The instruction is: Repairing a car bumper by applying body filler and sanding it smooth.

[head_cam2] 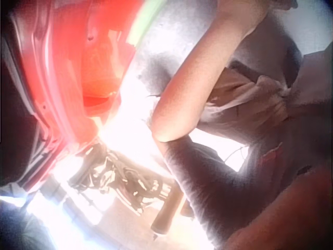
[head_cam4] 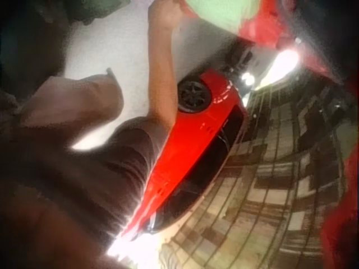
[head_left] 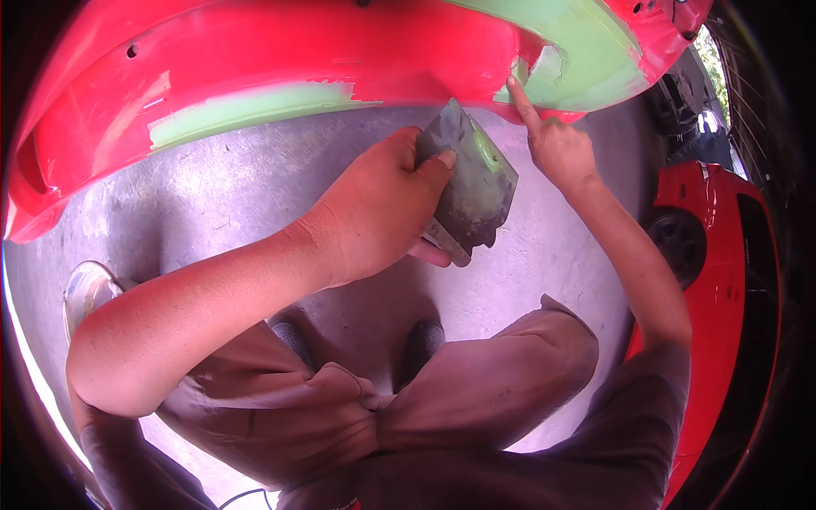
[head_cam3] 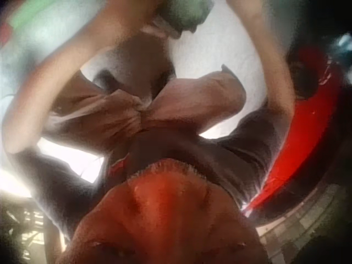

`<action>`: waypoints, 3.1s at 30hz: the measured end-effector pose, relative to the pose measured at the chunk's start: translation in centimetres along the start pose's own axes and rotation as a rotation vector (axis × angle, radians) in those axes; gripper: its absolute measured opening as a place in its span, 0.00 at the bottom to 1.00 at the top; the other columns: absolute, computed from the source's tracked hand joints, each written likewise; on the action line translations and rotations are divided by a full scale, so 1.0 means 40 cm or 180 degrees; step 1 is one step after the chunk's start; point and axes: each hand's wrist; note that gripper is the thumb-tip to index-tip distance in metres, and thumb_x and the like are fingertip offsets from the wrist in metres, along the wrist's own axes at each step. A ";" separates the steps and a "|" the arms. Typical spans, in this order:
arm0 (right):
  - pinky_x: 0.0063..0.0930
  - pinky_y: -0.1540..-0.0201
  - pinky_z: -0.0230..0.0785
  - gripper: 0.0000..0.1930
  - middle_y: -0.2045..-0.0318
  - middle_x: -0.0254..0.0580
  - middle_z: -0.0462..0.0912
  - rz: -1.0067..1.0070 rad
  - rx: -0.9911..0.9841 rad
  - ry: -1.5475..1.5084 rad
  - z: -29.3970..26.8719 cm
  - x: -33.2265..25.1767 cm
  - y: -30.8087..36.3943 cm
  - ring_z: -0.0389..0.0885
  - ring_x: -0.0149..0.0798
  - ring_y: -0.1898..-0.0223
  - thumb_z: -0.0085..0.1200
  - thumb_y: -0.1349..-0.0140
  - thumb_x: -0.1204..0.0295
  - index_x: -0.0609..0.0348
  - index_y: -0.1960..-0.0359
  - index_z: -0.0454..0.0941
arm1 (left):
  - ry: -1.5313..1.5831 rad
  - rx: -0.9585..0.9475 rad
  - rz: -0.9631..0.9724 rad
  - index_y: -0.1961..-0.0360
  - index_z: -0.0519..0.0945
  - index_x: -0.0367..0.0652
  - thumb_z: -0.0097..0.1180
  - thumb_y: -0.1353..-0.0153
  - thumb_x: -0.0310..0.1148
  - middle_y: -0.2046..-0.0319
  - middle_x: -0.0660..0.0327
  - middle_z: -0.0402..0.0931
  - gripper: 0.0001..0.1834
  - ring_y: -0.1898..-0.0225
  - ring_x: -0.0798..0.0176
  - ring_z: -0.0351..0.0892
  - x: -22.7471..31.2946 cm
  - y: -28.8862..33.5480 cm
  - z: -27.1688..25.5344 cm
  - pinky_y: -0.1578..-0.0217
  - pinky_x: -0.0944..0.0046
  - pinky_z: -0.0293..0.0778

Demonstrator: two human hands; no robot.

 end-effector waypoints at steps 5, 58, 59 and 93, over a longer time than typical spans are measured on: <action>0.48 0.71 0.81 0.53 0.78 0.46 0.83 -0.0080 0.0130 -0.0962 0.034 -0.038 0.000 0.85 0.51 0.77 0.56 0.39 0.76 0.39 0.15 0.39 | 0.0063 0.0031 -0.0090 0.36 0.65 0.26 0.43 0.19 0.40 0.48 0.44 0.79 0.25 0.51 0.52 0.88 0.010 0.006 -0.001 0.58 0.56 0.92; 0.24 0.51 0.76 0.15 0.53 0.36 0.88 0.0723 0.2360 -0.7859 -0.345 -0.097 0.259 0.83 0.25 0.54 0.55 0.24 0.74 0.64 0.40 0.80 | 0.1545 -0.1140 0.0055 0.36 0.69 0.43 0.51 0.21 0.38 0.57 0.57 0.85 0.18 0.70 0.58 0.91 0.095 -0.021 0.104 0.80 0.64 0.85; 0.23 0.54 0.75 0.14 0.55 0.35 0.88 0.0744 0.2377 -0.7822 -0.331 -0.105 0.260 0.82 0.24 0.56 0.55 0.25 0.75 0.64 0.41 0.81 | 0.1525 -0.1162 0.0100 0.35 0.69 0.43 0.51 0.21 0.37 0.56 0.56 0.85 0.18 0.69 0.58 0.92 0.094 -0.026 0.102 0.79 0.64 0.85; 0.36 0.45 0.75 0.24 0.44 0.47 0.84 0.1278 0.0763 -0.6016 -0.265 0.025 0.334 0.83 0.43 0.45 0.47 0.36 0.74 0.68 0.39 0.81 | 0.0006 -0.0192 0.0661 0.24 0.60 0.49 0.46 0.18 0.41 0.51 0.58 0.80 0.26 0.63 0.65 0.87 0.082 -0.021 0.054 0.73 0.64 0.85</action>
Point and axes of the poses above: each hand's wrist, its own y-axis away from the middle knuckle, its own z-axis out of the palm, x = y × z
